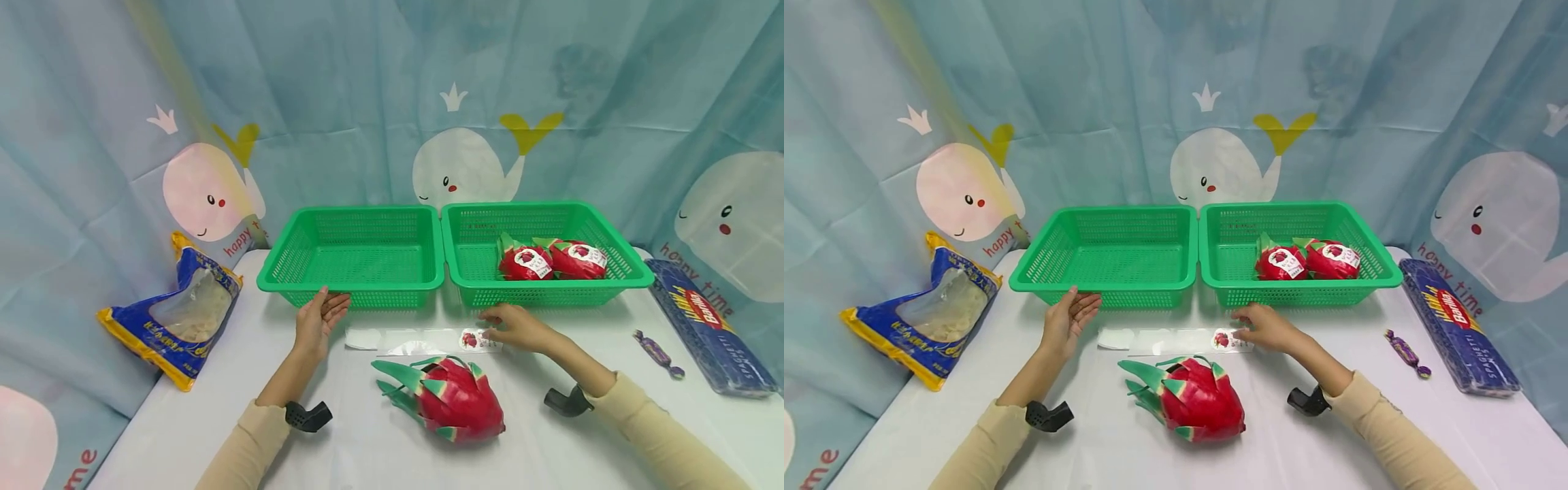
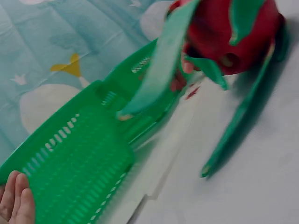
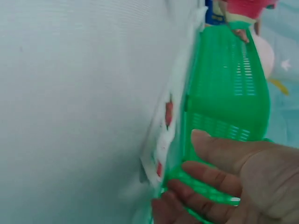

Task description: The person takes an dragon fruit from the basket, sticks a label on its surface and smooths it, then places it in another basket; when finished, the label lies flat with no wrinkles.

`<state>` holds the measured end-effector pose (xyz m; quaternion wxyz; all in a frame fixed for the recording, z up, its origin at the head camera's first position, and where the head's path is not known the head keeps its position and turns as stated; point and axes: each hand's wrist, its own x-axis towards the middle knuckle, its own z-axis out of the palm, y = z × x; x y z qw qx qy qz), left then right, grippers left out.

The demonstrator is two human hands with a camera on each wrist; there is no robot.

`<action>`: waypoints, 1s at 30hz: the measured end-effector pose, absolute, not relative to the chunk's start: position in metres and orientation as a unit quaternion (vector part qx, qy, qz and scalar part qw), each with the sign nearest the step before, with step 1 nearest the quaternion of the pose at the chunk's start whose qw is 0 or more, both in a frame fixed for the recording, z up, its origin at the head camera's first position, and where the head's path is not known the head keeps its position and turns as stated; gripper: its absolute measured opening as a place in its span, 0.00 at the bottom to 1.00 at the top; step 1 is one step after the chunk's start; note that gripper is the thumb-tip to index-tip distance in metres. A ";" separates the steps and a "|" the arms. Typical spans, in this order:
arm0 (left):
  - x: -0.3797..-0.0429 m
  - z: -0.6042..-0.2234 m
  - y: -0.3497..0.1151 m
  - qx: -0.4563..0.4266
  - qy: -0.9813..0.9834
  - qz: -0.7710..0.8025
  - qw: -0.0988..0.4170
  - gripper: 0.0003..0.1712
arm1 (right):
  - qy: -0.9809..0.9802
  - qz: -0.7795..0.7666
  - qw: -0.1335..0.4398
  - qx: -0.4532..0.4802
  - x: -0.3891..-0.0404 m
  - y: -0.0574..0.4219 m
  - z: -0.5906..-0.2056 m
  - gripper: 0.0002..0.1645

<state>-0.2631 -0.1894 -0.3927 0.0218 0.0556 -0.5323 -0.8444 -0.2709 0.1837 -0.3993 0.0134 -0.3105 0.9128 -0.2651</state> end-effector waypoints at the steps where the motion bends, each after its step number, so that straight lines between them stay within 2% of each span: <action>1: -0.262 -0.393 -0.188 0.044 -0.536 -0.843 0.006 0.20 | 0.917 -0.255 0.010 -0.305 -0.271 0.184 -0.403 0.20; 7: -0.257 -0.385 -0.174 -0.112 -0.677 -0.720 -0.101 0.24 | 0.930 -0.239 -0.007 -0.278 -0.273 0.178 -0.416 0.23; 10: -0.255 -0.375 -0.164 -0.200 -0.748 -0.622 -0.116 0.21 | 0.933 -0.251 -0.007 -0.258 -0.272 0.175 -0.417 0.17; 14: -0.253 -0.365 -0.148 -0.263 -0.784 -0.550 -0.119 0.16 | 0.937 -0.263 0.001 -0.230 -0.271 0.171 -0.416 0.12; 17: -0.254 -0.363 -0.135 -0.298 -0.799 -0.512 -0.106 0.15 | 0.937 -0.271 0.018 -0.219 -0.272 0.170 -0.417 0.14; 22: -0.253 -0.358 -0.115 -0.329 -0.830 -0.448 -0.055 0.14 | 0.919 -0.288 0.024 -0.268 -0.268 0.172 -0.408 0.14; 27: -0.249 -0.349 -0.094 -0.354 -0.839 -0.413 0.017 0.17 | 0.889 -0.344 0.010 -0.302 -0.257 0.170 -0.373 0.12; 30: -0.248 -0.346 -0.085 -0.358 -0.840 -0.405 0.044 0.17 | 0.874 -0.384 0.033 -0.295 -0.252 0.168 -0.354 0.13</action>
